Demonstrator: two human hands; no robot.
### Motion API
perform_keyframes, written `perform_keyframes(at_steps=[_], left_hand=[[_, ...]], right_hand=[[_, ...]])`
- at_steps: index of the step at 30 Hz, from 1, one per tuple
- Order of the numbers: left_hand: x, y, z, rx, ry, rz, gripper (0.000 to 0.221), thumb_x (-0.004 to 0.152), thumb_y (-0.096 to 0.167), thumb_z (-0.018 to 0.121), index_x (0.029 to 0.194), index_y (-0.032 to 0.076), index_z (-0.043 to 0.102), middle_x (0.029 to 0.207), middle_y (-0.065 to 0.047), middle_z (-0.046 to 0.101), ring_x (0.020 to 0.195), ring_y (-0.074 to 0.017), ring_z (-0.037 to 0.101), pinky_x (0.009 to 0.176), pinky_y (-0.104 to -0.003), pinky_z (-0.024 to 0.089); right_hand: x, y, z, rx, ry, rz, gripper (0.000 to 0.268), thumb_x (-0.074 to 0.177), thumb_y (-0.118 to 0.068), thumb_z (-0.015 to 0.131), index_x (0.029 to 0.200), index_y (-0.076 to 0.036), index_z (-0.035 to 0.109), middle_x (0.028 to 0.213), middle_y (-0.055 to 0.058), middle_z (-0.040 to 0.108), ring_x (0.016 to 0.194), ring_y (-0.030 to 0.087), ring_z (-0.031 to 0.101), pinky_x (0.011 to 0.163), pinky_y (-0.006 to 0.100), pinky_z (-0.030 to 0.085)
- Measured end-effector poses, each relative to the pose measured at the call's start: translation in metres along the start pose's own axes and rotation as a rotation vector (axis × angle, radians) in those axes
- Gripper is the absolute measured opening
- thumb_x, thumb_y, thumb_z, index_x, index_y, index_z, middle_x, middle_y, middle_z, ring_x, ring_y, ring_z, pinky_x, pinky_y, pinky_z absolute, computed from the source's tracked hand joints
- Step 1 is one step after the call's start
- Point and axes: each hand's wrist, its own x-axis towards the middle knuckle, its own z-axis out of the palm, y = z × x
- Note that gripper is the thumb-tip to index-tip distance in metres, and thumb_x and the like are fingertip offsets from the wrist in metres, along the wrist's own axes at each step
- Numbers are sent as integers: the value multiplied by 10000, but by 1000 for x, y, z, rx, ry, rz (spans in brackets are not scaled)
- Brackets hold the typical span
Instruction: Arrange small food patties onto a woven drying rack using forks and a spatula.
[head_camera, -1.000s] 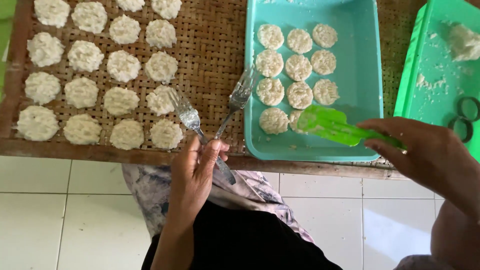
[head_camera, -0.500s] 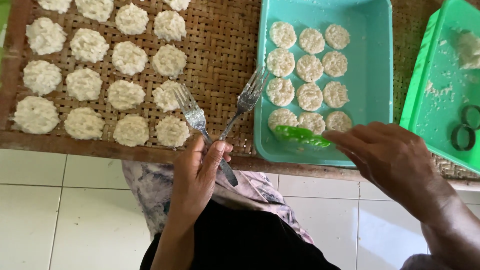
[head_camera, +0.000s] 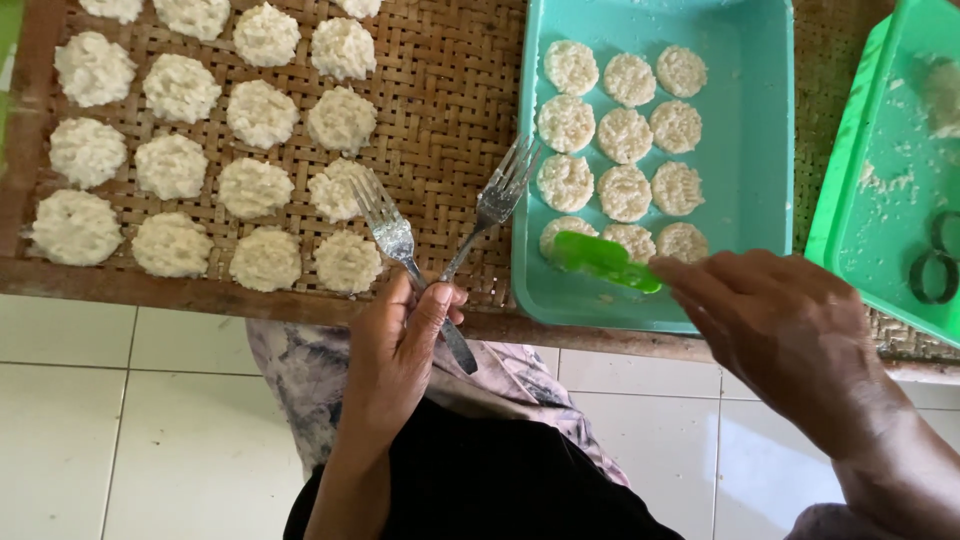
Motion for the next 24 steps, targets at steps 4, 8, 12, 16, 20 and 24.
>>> perform_keyframes(at_steps=[4, 8, 12, 16, 20, 24], left_hand=[[1, -1, 2, -11, -14, 8, 266, 997, 264, 574, 904, 18, 616, 876, -117, 772, 745, -167, 712, 659, -292, 560], [2, -7, 3, 0, -24, 35, 316, 987, 330, 570, 865, 38, 578, 913, -144, 799, 741, -189, 736, 652, -307, 577], [2, -11, 4, -17, -23, 13, 318, 990, 302, 575, 943, 0, 662, 860, -111, 763, 748, -175, 710, 667, -294, 549], [3, -7, 7, -12, -63, -12, 340, 983, 327, 577, 944, -1, 657, 861, -112, 765, 734, -166, 690, 657, -288, 540], [2, -13, 4, -37, -66, -10, 298, 986, 298, 588, 906, 11, 598, 927, -136, 785, 780, -186, 716, 660, -302, 557], [5, -10, 3, 10, -40, -8, 272, 985, 263, 597, 893, 8, 618, 895, -117, 795, 744, -171, 723, 660, -293, 566]], right_hand=[[-6, 1, -17, 12, 106, 156, 222, 992, -228, 736, 1212, -241, 756, 820, -52, 707, 555, 122, 608, 461, 285, 440], [-9, 7, -9, 120, 77, 220, 255, 964, -231, 722, 1217, -233, 752, 856, -19, 718, 598, 173, 648, 511, 337, 493], [-15, 13, -9, 112, 123, 269, 308, 919, -123, 822, 1218, -184, 776, 994, -1, 794, 751, 162, 717, 583, 307, 531], [-6, 15, 13, 183, 120, 140, 275, 952, -186, 745, 1225, -222, 746, 836, -15, 714, 555, 106, 612, 407, 250, 465], [-22, 38, -6, 311, 152, 246, 286, 898, -66, 822, 1174, -111, 763, 1026, 112, 763, 649, 197, 710, 391, 273, 513], [-64, 80, 12, 411, 26, 444, 373, 884, -45, 786, 1254, -23, 741, 929, 168, 700, 582, 225, 637, 451, 312, 514]])
